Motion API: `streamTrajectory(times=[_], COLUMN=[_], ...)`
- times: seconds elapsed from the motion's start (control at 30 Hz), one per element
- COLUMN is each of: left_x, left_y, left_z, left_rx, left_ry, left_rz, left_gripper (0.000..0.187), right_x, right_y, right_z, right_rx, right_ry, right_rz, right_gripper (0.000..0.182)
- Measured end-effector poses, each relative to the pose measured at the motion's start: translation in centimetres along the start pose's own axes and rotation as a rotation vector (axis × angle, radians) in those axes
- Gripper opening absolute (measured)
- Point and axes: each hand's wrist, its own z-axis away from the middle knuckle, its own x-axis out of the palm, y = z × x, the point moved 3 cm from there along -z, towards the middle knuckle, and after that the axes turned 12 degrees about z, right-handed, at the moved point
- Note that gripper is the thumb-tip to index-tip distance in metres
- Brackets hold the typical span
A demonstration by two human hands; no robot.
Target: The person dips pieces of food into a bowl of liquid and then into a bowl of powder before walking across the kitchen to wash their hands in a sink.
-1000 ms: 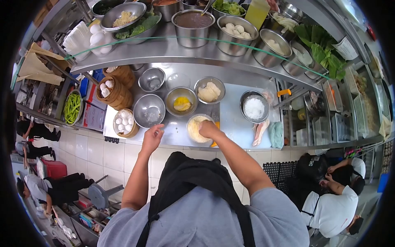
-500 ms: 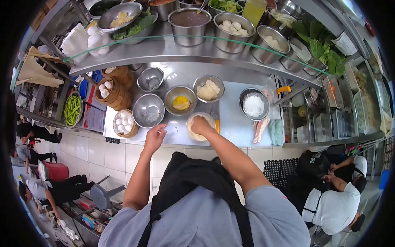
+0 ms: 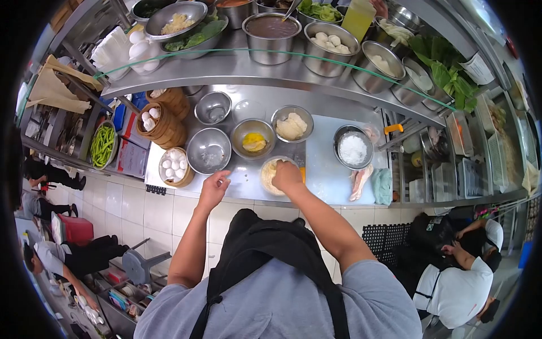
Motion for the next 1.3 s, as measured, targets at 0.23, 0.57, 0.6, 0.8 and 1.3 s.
streamTrajectory(times=[0.23, 0.57, 0.6, 0.8, 1.3], left_x=[-0.3, 0.4, 0.5, 1.5, 11.0], left_y=[-0.3, -1.0, -0.9, 0.3, -1.9], left_z=[0.2, -0.5, -0.7, -3.4, -18.6], left_rx=[0.023, 0.023, 0.028, 0.064, 0.088], left_ry=[0.002, 0.010, 0.012, -0.050, -0.326], left_rz=[0.004, 0.059, 0.059, -0.046, -0.899], left_gripper=[0.029, 0.029, 0.029, 0.030, 0.021], right_x=[-3.8, 5.0, 4.6, -0.7, -2.6], right_y=[3.6, 0.9, 0.9, -1.0, 4.0], right_z=[-2.4, -1.6, -1.8, 1.7, -0.5], right_rx=[-0.094, -0.132, -0.134, -0.114, -0.117], right_ry=[-0.285, -0.168, -0.164, -0.083, -0.096], right_rz=[-0.206, -0.219, -0.218, -0.056, -0.264], right_gripper=[0.039, 0.022, 0.022, 0.037, 0.024])
